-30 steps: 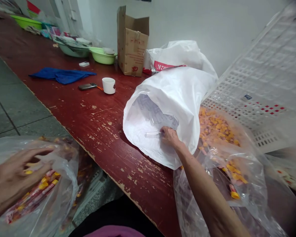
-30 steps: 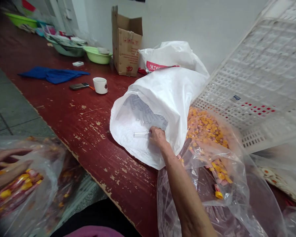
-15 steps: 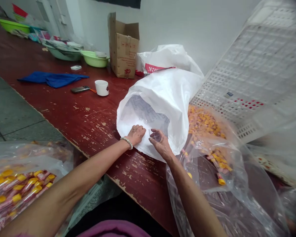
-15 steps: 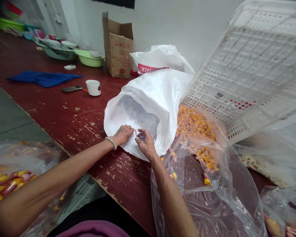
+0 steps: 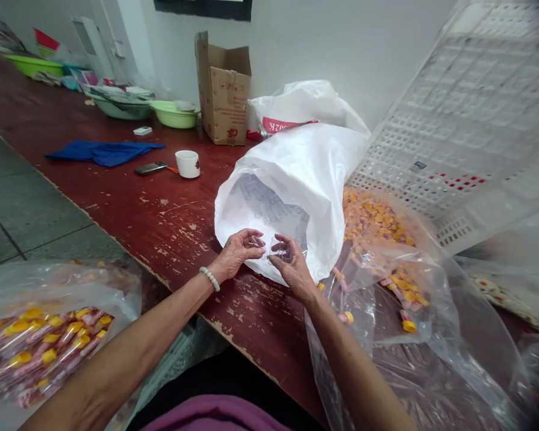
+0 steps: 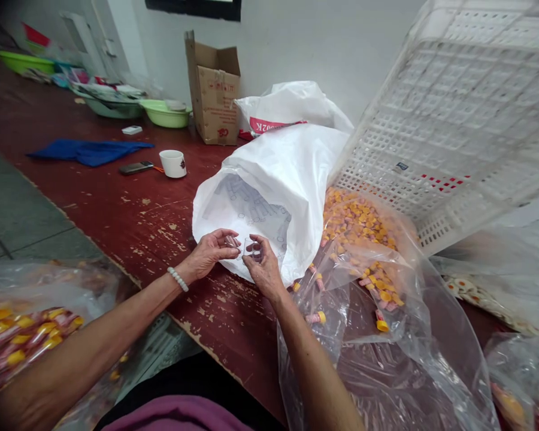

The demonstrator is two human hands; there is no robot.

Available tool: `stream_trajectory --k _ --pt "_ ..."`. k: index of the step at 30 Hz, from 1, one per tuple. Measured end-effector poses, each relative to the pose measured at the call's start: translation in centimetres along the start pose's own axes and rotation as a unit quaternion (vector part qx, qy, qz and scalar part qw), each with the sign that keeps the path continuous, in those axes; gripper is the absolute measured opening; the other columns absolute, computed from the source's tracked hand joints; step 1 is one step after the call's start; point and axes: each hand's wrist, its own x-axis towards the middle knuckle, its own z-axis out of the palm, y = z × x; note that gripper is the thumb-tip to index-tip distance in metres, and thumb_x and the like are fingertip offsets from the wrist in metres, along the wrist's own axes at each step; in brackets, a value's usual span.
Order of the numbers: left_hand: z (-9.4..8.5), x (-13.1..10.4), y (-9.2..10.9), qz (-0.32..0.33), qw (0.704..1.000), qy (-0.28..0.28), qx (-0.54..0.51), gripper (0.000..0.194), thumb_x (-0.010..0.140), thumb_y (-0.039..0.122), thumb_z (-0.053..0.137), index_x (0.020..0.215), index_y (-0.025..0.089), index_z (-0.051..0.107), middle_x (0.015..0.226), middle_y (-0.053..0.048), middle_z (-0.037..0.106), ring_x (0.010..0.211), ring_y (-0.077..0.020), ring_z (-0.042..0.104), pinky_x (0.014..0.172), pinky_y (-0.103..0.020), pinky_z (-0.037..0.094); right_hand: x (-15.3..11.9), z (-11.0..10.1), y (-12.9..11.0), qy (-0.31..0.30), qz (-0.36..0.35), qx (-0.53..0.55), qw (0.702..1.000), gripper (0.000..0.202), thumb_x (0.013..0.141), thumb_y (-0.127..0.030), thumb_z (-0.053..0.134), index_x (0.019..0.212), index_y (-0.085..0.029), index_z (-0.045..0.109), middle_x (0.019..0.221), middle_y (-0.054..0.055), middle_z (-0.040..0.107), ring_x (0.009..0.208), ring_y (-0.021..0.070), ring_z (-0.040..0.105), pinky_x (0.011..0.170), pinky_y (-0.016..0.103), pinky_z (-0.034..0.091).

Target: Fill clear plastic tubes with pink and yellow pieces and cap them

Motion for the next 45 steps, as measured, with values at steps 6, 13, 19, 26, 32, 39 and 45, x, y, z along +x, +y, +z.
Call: stream_trajectory --k 6,13,19,26,32,39,45 --pt "1.4 -1.4 0.7 -0.068 0.982 -0.034 -0.172 0.042 0.065 0.014 0.076 0.104 0.017 0.062 0.086 -0.001 0.063 0.082 -0.0135 0.062 0.074 -0.027 0.048 -1.4 1.4 -1.1 -0.014 -0.004 0.072 0.997 0.046 0.070 -0.025 0.062 0.114 -0.023 0.051 0.089 0.000 0.056 0.074 0.0114 0.053 0.066 0.026 0.045" --pt "2.9 -2.3 0.6 -0.108 0.959 -0.089 -0.245 0.028 0.068 0.016 0.075 0.095 0.013 0.067 0.089 -0.005 0.069 0.082 -0.0127 0.064 0.076 -0.022 0.047 -2.1 1.5 -0.8 -0.007 -0.028 0.011 1.000 0.052 0.069 -0.030 0.067 0.120 -0.027 0.053 0.115 0.005 0.051 0.102 0.0191 0.052 0.087 0.035 0.047" --pt "2.0 -3.1 1.2 -0.132 0.981 -0.075 -0.121 0.035 0.071 0.023 0.074 0.104 0.016 0.065 0.097 -0.007 0.069 0.077 -0.0125 0.065 0.065 -0.020 0.049 -3.0 1.5 -0.4 -0.004 -0.011 0.017 1.000 0.059 0.070 -0.031 0.067 0.126 -0.028 0.048 0.125 0.006 0.038 0.107 0.0186 0.051 0.091 0.035 0.048" --pt "2.4 -3.9 0.6 -0.114 0.982 -0.058 -0.141 0.033 0.070 0.024 0.074 0.101 0.018 0.065 0.103 -0.006 0.067 0.086 -0.0182 0.066 0.074 -0.034 0.055 -3.6 1.3 0.0 -0.002 0.063 0.164 0.985 0.058 0.073 -0.039 0.067 0.126 -0.025 0.049 0.116 0.006 0.057 0.098 0.0200 0.059 0.078 0.034 0.053" --pt "3.4 -4.3 -0.1 -0.101 0.975 -0.131 -0.151 0.042 0.071 0.018 0.072 0.113 0.017 0.063 0.109 -0.007 0.067 0.103 -0.0168 0.061 0.092 -0.027 0.044 -3.7 1.4 -0.1 0.041 0.040 0.111 0.992 0.059 0.081 -0.050 0.056 0.132 -0.025 0.043 0.135 0.007 0.046 0.123 0.0219 0.045 0.104 0.039 0.038" --pt "4.6 -4.9 -0.7 -0.019 0.990 -0.127 -0.053 0.064 0.064 0.016 0.076 0.123 0.019 0.054 0.119 -0.010 0.062 0.105 -0.0219 0.059 0.089 -0.030 0.046 -4.3 1.7 -0.4 0.049 -0.021 -0.005 0.999 0.096 0.070 -0.051 0.065 0.145 -0.023 0.013 0.149 0.011 0.021 0.134 0.0273 0.027 0.109 0.045 0.030" --pt "5.0 -4.4 -1.9 0.042 0.998 -0.020 0.046 0.052 0.060 0.024 0.076 0.108 0.014 0.059 0.103 -0.010 0.066 0.088 -0.0209 0.064 0.080 -0.032 0.051 -5.1 2.0 -0.4 0.014 -0.045 -0.100 0.994 0.109 0.061 -0.054 0.073 0.146 -0.021 0.012 0.147 0.013 0.020 0.135 0.0290 0.024 0.110 0.046 0.028"
